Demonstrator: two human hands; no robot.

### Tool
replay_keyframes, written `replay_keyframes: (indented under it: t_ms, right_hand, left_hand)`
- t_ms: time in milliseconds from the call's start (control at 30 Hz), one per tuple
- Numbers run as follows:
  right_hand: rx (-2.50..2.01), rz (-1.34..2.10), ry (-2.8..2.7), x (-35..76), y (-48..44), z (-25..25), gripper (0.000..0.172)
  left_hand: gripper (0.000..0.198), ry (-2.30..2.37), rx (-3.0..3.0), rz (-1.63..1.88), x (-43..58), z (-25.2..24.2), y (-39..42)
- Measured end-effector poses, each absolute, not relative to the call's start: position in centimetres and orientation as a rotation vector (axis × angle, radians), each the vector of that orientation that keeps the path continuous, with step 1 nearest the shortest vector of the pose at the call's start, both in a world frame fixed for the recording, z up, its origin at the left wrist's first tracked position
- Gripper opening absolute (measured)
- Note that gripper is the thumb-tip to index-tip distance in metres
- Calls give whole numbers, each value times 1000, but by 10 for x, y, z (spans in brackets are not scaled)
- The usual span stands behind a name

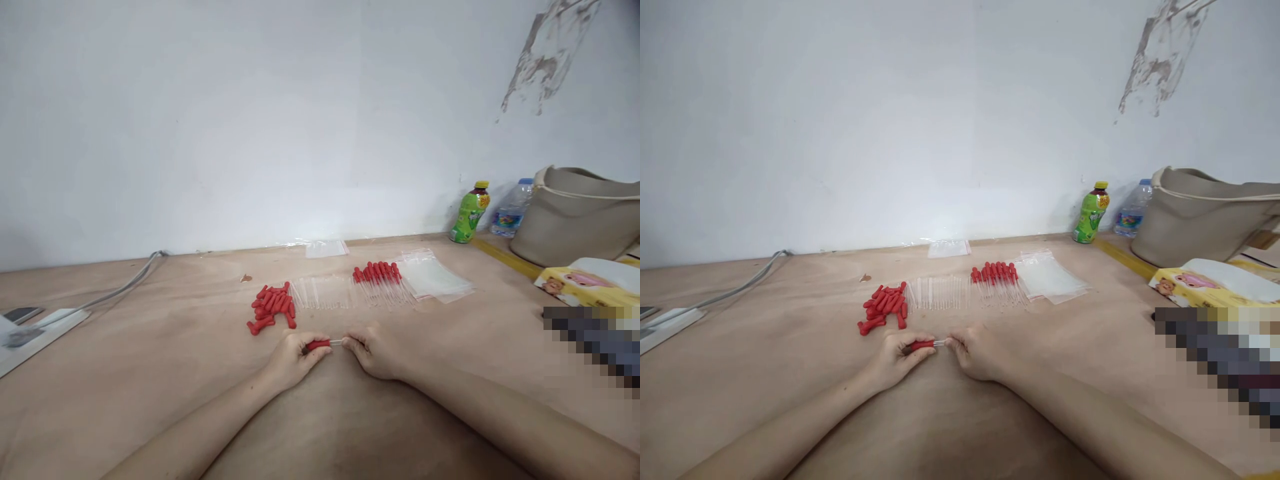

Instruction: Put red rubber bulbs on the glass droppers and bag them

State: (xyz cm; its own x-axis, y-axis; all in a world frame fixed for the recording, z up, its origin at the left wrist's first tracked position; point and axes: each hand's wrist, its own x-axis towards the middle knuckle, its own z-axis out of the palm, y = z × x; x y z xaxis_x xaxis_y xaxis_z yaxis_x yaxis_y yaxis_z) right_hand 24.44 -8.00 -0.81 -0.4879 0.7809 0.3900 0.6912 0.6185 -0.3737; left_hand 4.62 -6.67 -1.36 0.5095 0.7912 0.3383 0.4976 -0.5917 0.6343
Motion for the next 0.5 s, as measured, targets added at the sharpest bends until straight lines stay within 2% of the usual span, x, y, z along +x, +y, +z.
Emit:
replay_keyframes:
  t_ms: [300, 433, 500]
  right_hand:
    - [-1158, 58, -2451, 255, -77, 7, 22]
    - [-1459, 154, -2217, 275, -50, 25, 28]
    - [-1673, 80, -1982, 283, -33, 32, 33]
  left_hand:
    - [21, 1116, 2288, 1002, 48, -14, -65]
    - [29, 1114, 2282, 1072, 48, -10, -68]
    - [28, 1054, 2337, 1000, 48, -9, -70]
